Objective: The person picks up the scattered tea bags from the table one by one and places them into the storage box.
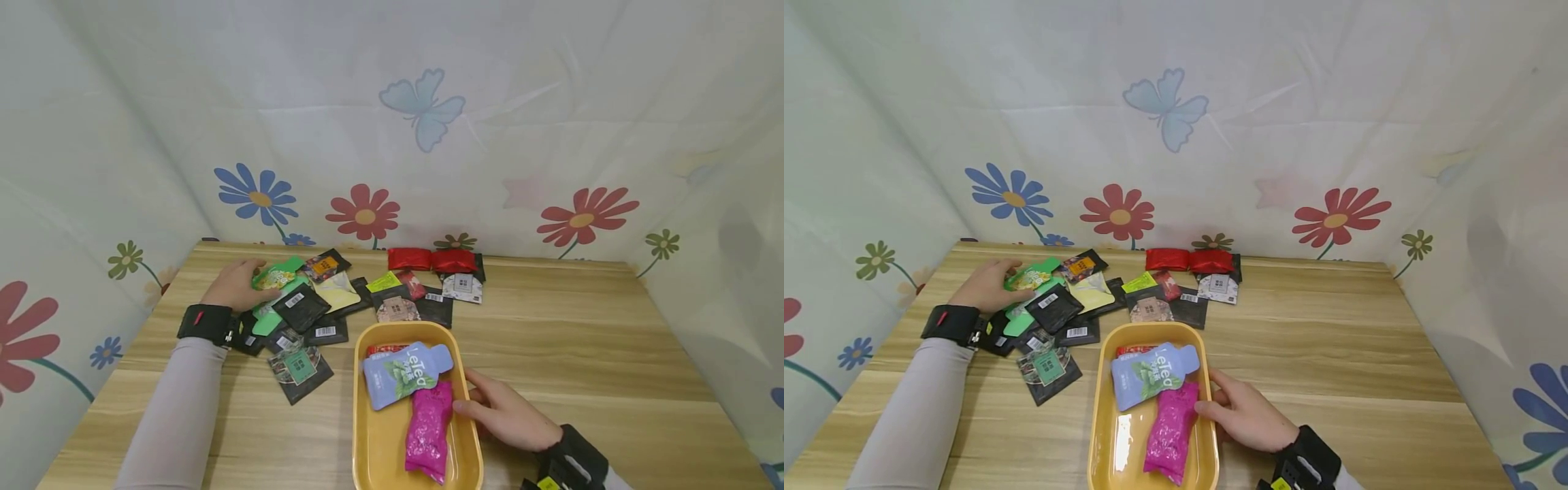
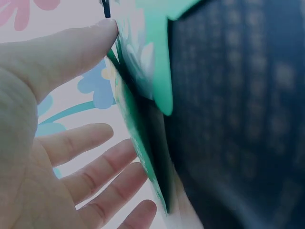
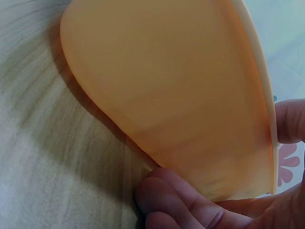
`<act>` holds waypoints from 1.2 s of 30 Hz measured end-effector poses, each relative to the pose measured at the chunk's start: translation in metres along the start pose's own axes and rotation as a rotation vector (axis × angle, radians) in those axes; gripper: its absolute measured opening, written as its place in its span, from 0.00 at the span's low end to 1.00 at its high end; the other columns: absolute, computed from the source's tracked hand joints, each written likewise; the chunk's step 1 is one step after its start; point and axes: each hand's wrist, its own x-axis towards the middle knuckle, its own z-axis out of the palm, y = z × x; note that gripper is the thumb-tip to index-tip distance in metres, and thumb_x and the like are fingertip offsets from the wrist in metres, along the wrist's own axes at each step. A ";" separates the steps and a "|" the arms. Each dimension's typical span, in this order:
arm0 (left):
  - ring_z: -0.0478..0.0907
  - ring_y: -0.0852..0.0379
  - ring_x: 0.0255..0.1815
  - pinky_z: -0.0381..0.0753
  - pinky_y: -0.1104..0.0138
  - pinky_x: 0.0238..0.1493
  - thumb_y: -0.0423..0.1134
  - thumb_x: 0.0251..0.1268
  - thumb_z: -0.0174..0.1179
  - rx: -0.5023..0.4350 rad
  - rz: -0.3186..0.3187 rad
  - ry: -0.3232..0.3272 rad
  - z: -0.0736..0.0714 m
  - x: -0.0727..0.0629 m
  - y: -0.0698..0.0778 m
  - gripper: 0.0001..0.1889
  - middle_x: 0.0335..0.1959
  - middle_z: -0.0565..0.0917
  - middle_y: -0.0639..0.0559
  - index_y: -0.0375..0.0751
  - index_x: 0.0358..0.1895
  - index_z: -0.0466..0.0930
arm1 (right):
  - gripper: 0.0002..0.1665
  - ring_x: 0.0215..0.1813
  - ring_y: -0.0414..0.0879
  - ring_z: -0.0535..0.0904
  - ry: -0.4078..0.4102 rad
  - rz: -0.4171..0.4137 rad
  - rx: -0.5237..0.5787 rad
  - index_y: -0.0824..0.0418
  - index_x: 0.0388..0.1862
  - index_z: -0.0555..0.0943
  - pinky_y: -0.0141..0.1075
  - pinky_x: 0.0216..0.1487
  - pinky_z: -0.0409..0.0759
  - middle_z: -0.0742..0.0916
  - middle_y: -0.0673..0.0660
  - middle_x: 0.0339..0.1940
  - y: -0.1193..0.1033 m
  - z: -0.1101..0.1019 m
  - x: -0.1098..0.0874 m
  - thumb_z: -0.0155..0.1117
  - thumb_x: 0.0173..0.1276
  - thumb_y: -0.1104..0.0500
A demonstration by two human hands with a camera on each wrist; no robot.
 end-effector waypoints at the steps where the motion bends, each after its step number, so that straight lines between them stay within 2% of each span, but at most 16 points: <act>1: 0.65 0.26 0.72 0.67 0.34 0.70 0.60 0.64 0.68 -0.002 0.001 0.002 0.000 0.000 0.000 0.49 0.70 0.71 0.27 0.32 0.79 0.60 | 0.42 0.36 0.49 0.87 0.001 0.001 -0.001 0.67 0.82 0.55 0.33 0.34 0.85 0.90 0.59 0.45 0.000 0.000 0.000 0.57 0.80 0.51; 10: 0.68 0.27 0.70 0.70 0.34 0.68 0.59 0.69 0.64 -0.018 0.000 0.016 -0.002 -0.002 -0.001 0.45 0.68 0.73 0.27 0.32 0.78 0.62 | 0.42 0.35 0.48 0.85 0.002 0.008 -0.009 0.67 0.82 0.55 0.32 0.33 0.83 0.89 0.59 0.44 -0.001 0.000 0.001 0.58 0.80 0.50; 15: 0.66 0.26 0.71 0.68 0.33 0.69 0.58 0.66 0.67 -0.011 0.001 0.018 -0.001 -0.003 0.000 0.45 0.69 0.71 0.26 0.32 0.78 0.62 | 0.43 0.34 0.49 0.86 0.001 0.006 -0.006 0.68 0.82 0.54 0.32 0.32 0.83 0.89 0.59 0.44 -0.002 0.001 0.000 0.58 0.80 0.51; 21: 0.66 0.26 0.71 0.67 0.33 0.70 0.61 0.67 0.65 -0.001 -0.018 0.038 0.002 0.000 -0.005 0.47 0.68 0.73 0.27 0.33 0.78 0.61 | 0.42 0.34 0.48 0.85 0.005 0.014 -0.021 0.67 0.82 0.55 0.32 0.32 0.83 0.89 0.58 0.43 -0.003 0.001 0.000 0.58 0.80 0.51; 28: 0.62 0.25 0.74 0.64 0.32 0.72 0.60 0.65 0.67 -0.009 -0.026 0.042 0.003 0.002 -0.007 0.46 0.71 0.70 0.28 0.34 0.78 0.63 | 0.43 0.35 0.49 0.86 0.005 0.010 -0.011 0.68 0.82 0.54 0.33 0.33 0.84 0.89 0.59 0.45 -0.002 0.000 0.000 0.58 0.80 0.50; 36: 0.68 0.27 0.71 0.67 0.35 0.71 0.59 0.63 0.68 0.019 -0.014 0.075 0.004 0.003 -0.006 0.47 0.68 0.74 0.27 0.29 0.75 0.65 | 0.44 0.37 0.49 0.87 0.003 0.017 0.003 0.68 0.83 0.53 0.34 0.34 0.85 0.90 0.60 0.48 -0.002 0.000 -0.001 0.58 0.80 0.50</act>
